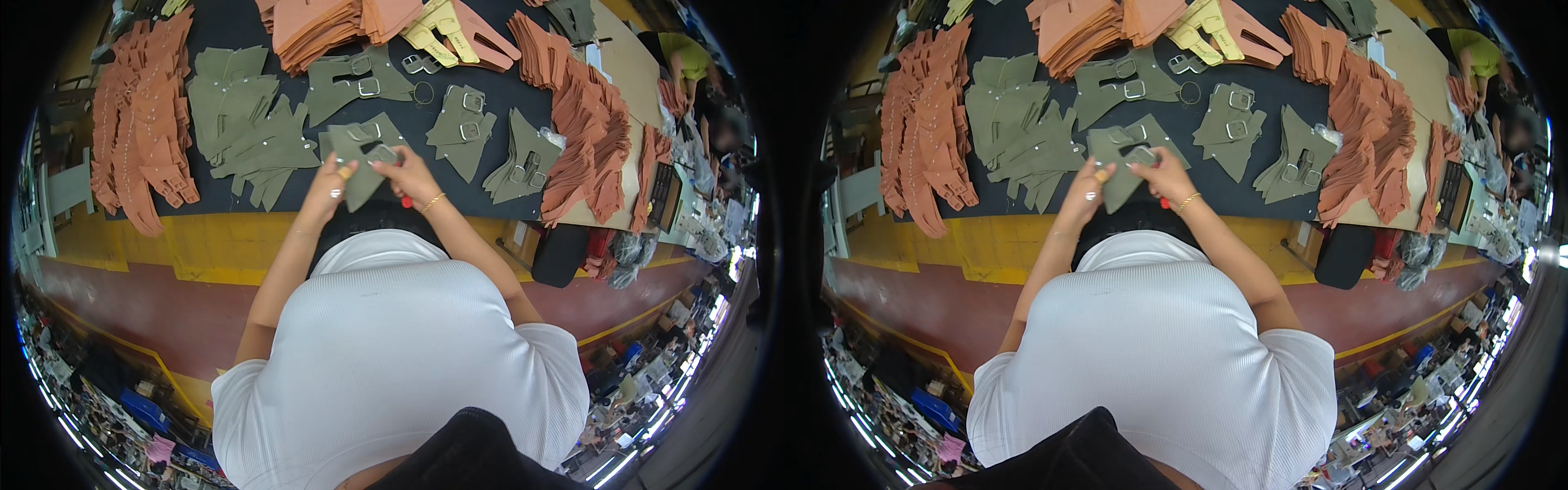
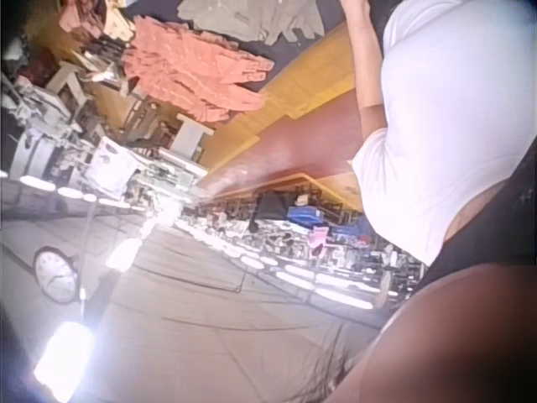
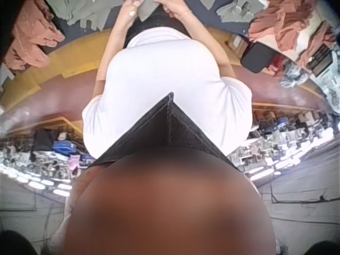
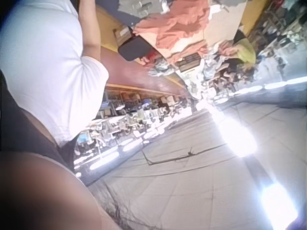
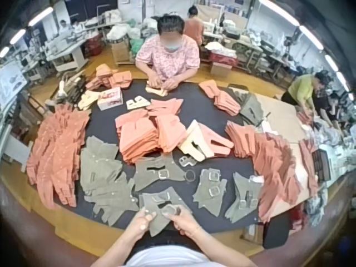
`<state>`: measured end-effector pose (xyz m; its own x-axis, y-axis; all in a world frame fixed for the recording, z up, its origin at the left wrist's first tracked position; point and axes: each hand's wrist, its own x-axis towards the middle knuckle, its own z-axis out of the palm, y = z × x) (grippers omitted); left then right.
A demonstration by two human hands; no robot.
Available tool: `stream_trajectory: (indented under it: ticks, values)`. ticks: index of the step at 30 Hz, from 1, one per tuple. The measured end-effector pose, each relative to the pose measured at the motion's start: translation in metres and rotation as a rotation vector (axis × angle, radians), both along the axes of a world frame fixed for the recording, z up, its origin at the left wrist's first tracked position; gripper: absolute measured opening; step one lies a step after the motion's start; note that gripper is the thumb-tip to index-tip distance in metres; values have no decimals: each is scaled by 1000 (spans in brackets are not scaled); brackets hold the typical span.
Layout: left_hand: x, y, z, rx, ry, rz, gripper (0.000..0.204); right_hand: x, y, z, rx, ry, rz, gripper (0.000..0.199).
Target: The person sorts and stacks olive-green fabric pieces with metal buckles on a worktable, then retrieves a plastic bag of similar parts, places them on the table, and continues organizing the pieces. The person also moves other fabric pieces and tools on the table.
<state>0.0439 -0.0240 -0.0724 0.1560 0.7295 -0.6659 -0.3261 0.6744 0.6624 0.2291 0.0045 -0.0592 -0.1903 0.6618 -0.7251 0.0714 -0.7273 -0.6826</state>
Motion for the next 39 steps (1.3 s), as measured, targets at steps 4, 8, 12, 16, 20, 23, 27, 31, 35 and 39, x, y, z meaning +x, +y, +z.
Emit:
stream_trajectory:
  ticks: [4,8,12,16,20,23,27,31,35,39]
  values:
    - [14,10,0,-131,86,-310,40,57,10,11,129,-141,-81,38]
    - [-12,11,-8,-66,260,-260,44,100,27,28,286,-271,-185,35]
    - [-58,-2,-29,-89,403,-124,44,130,43,27,305,-325,-365,41]
    - [-90,-25,-45,187,1317,-422,55,138,42,10,428,-657,-218,71]
    - [-113,-23,-57,442,1606,-478,60,122,31,4,407,-847,71,58]
    - [-143,0,-65,442,1799,-312,59,97,21,4,441,-784,187,42]
    - [-198,31,-69,465,1867,-226,53,66,9,1,480,-709,372,35]
    - [-220,48,-67,554,1845,-333,42,48,5,-1,521,-687,495,33]
    - [-221,61,-64,348,1836,-458,34,41,7,2,594,-651,556,32]
    - [-227,66,-53,364,1733,-467,28,41,9,6,583,-654,592,31]
